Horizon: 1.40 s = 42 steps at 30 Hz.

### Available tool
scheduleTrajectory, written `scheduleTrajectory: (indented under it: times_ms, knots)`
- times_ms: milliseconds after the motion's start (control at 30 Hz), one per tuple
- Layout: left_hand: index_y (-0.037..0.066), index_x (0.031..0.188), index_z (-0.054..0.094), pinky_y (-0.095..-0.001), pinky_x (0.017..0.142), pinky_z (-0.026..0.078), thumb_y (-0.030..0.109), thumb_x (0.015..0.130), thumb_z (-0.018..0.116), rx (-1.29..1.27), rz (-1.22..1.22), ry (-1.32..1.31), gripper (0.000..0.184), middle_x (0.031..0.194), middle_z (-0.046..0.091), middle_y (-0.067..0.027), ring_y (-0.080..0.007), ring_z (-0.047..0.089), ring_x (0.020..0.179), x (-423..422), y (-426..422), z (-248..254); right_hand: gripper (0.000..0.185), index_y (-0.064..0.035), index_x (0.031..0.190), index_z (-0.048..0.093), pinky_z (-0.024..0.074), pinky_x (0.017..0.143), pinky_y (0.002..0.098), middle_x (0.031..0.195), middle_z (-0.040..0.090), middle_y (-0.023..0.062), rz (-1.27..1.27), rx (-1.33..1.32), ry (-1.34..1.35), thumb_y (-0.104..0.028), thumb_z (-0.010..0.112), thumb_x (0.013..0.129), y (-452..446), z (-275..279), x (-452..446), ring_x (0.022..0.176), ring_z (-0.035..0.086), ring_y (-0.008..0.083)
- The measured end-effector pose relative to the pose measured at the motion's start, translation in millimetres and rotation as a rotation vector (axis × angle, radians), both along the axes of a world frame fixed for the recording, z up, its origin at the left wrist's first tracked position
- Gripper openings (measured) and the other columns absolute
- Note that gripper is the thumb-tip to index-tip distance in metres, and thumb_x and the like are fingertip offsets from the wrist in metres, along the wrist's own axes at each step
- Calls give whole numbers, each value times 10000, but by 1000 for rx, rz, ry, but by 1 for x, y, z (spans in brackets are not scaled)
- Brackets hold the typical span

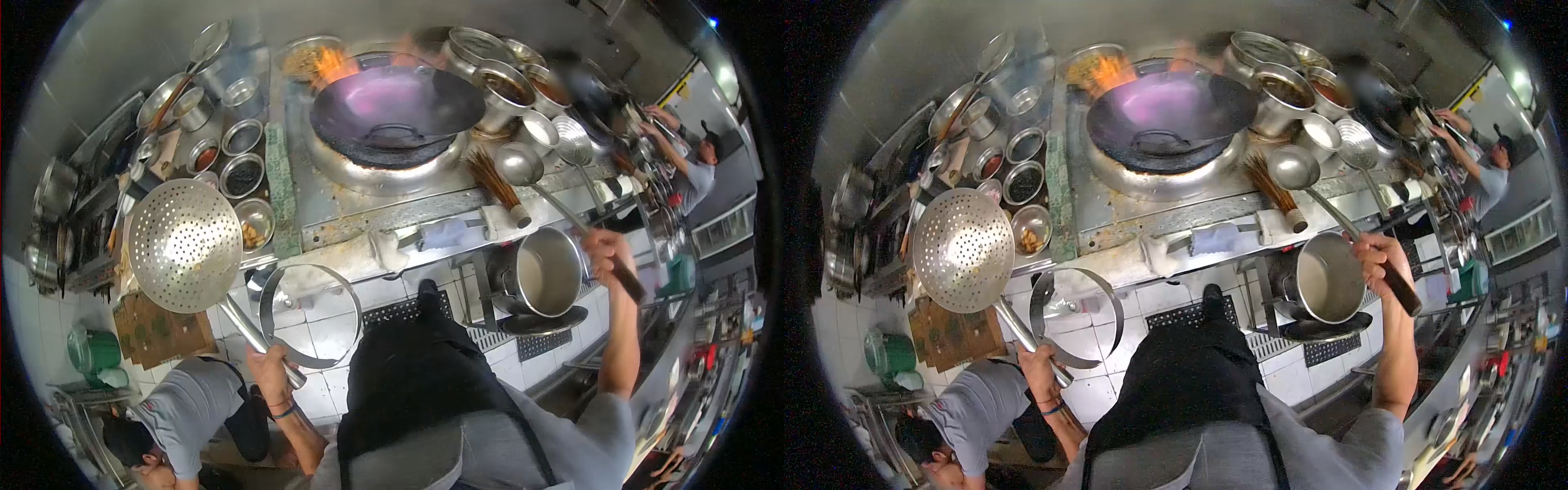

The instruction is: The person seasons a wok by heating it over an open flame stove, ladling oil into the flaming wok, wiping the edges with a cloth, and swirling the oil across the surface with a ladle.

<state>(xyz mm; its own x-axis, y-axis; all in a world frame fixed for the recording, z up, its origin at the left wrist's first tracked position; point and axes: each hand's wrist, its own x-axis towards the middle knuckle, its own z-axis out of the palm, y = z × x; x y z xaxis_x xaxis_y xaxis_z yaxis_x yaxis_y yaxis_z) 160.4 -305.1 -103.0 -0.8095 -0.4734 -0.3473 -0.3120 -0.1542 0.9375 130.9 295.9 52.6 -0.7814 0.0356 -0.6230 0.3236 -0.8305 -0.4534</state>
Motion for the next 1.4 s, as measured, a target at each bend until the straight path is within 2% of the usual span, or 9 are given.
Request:
scheduleTrajectory:
  times_ms: [133,233,500,600,767,900,1067,1233,1400]
  knots:
    - [-4,1044,450,-277,380,461,-26,754,530,36,36,14,302,677,522,-53,-136,501,427,13,-10,-9,128,-26,834,482,341,287,221,695,500,11,114,276,-50,-84,498,947,-20,-20,-2,391,415,37]
    - [-8,1046,450,-277,383,462,-33,752,529,43,20,10,305,677,523,-53,-138,502,426,16,-15,-11,193,-34,793,498,388,315,271,620,503,30,227,178,-68,-128,462,958,-17,-46,-16,417,478,106]
    - [-22,1047,463,-270,377,448,-51,726,525,90,82,-2,329,645,517,-50,-141,502,419,21,-19,-16,64,-67,813,532,352,353,301,580,471,4,393,993,-234,-64,589,843,-112,-60,-38,406,445,112]
    - [-25,1042,460,-273,373,449,-36,723,543,99,108,41,330,648,519,-51,-144,501,412,26,-20,-16,93,-31,941,592,365,367,293,576,496,-13,606,1271,-175,-86,598,867,-99,-120,-26,420,463,95]
    - [-29,1046,455,-279,370,454,-7,721,572,90,153,21,345,644,520,-52,-149,502,401,34,-22,-25,331,4,1174,597,454,503,314,727,611,39,743,1368,141,-69,571,852,-152,-113,-9,552,548,141]
    - [-6,938,495,-263,378,449,22,726,589,59,171,4,234,611,535,-42,-135,515,416,34,-17,-24,384,13,1245,565,392,452,270,668,540,15,801,1366,174,-101,577,879,-181,-114,-14,537,506,79]
    - [5,898,505,-266,377,438,15,730,579,61,145,28,183,625,537,-43,-135,504,412,27,-9,-19,385,32,1222,557,494,769,418,862,652,238,1015,1427,289,-101,576,862,-210,-124,-40,800,647,334]
    - [-17,1019,464,-267,365,453,-36,722,552,91,105,35,310,641,525,-51,-142,506,405,25,-7,-23,442,31,1271,529,489,828,463,915,646,298,1115,1516,443,-105,594,856,-242,-130,-71,917,638,459]
    - [-5,1004,461,-268,375,458,-40,714,558,76,117,34,308,652,521,-47,-136,508,409,26,1,-14,566,46,1366,403,488,725,541,840,612,335,811,1707,635,-35,556,827,-264,-196,-78,846,610,513]
